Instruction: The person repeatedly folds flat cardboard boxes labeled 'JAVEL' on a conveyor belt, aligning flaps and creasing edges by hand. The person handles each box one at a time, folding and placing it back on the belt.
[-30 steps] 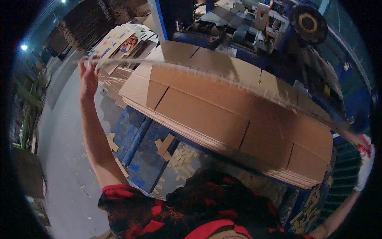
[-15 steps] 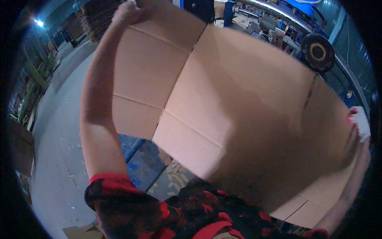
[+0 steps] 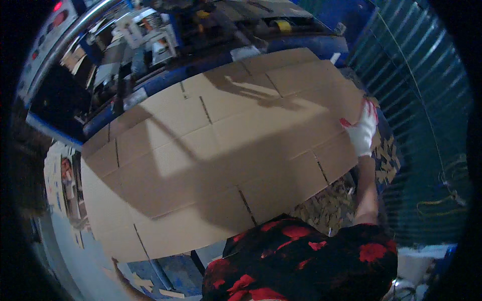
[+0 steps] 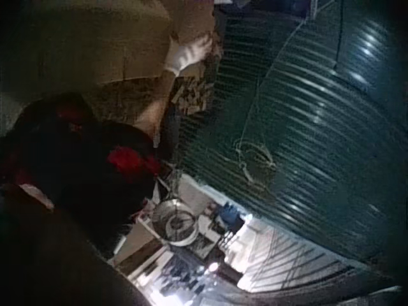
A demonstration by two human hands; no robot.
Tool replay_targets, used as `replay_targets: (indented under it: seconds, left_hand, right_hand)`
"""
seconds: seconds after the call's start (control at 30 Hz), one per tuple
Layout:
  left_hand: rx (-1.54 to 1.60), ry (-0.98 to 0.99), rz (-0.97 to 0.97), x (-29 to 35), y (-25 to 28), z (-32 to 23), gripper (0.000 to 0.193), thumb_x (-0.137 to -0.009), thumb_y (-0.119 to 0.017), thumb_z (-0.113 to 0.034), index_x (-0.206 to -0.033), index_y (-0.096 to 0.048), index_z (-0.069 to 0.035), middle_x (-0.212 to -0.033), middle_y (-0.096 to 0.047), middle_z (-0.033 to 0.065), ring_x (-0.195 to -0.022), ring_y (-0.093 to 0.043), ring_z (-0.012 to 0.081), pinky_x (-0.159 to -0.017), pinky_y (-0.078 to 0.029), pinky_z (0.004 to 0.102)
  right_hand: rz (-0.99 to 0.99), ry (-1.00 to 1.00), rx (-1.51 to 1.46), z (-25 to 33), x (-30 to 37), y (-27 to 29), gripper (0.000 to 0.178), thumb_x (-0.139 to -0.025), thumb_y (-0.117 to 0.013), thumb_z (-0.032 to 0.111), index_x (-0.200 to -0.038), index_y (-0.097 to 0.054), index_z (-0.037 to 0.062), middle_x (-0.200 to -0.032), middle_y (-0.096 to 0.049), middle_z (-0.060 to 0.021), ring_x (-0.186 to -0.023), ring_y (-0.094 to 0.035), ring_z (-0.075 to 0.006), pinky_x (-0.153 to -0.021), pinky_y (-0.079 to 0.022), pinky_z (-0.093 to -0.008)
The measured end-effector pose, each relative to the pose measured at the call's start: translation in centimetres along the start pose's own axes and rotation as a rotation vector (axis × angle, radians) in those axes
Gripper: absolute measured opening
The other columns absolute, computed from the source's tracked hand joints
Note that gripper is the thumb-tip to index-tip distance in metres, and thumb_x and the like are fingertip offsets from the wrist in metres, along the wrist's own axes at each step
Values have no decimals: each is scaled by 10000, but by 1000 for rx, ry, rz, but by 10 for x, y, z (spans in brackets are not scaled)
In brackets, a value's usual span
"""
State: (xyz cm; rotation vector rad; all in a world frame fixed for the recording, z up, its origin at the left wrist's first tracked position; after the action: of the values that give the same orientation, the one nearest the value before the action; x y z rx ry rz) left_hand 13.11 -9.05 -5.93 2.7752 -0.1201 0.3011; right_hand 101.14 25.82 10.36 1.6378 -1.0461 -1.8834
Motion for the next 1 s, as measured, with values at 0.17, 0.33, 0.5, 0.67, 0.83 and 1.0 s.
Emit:
replay_targets:
  seconds: [0.17, 0.33, 0.5, 0.67, 0.83, 1.0]
  left_hand:
    - [590, 128, 1068, -10, -49, -17, 495, -911, -582, -312, -1312, -459, -49, -1068, -634, 159, -928, -624, 200, -792, -529, 365]
    - [476, 39, 643, -24, -54, -14, 443, -918, -573, -248, -1257, -496, 25, -1130, -621, 145, -1014, -598, 215, -811, -519, 351]
    - [318, -329, 466, 38, -49, -79, 363, -898, -578, -109, -1236, -547, 20, -1192, -581, 180, -1022, -590, 280, -827, -513, 381]
    - [-415, -902, 608, 127, -64, -123, 302, -909, -564, -115, -1181, -576, 16, -1177, -569, 189, -1023, -542, 261, -880, -444, 379]
    - [-517, -1080, 779, 260, -156, -108, 406, -877, -542, -78, -1278, -490, -42, -1292, -487, 176, -1180, -453, 312, -989, -368, 425]
    - [-1090, -1676, 817, 336, -214, -92, 703, -758, -601, -64, -1379, -423, -340, -1482, -310, 152, -1338, -297, 433, -992, -245, 688]
  right_hand:
    - [-237, -861, -989, -81, 130, -72, 707, -755, -745, 181, -1342, -395, 2, -1363, -448, -115, -1237, -446, -283, -1054, -344, -414]
    - [96, -1253, -1826, -40, 145, -48, 498, -788, -664, 26, -1256, -493, 5, -1219, -555, -80, -1038, -589, -238, -919, -476, -376]
    - [106, -999, -1563, -34, 112, -5, 444, -790, -608, -47, -1218, -539, 47, -1087, -624, -56, -929, -631, -229, -855, -510, -361]
    - [169, -565, -1106, -5, 102, 14, 486, -761, -562, -114, -1220, -528, 42, -1129, -620, -110, -1022, -613, -270, -893, -482, -365]
    - [399, 408, -622, 102, 93, 36, 444, -691, -595, -89, -1117, -566, 32, -1184, -572, -198, -1124, -527, -418, -968, -423, -479]
    - [265, 874, -313, 114, 108, 1, 222, -707, -633, 60, -926, -599, 46, -1070, -603, -163, -1073, -563, -372, -897, -462, -542]
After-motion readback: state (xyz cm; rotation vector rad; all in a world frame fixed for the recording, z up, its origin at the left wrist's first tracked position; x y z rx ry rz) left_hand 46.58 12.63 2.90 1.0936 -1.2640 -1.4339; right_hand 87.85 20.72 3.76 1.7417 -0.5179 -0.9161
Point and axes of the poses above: each hand's wrist, its own x-axis away from the middle knuckle, its own y-axis out of the back of the hand, z = x × y, the point moved 3 cm from there along -x, towards the middle knuckle
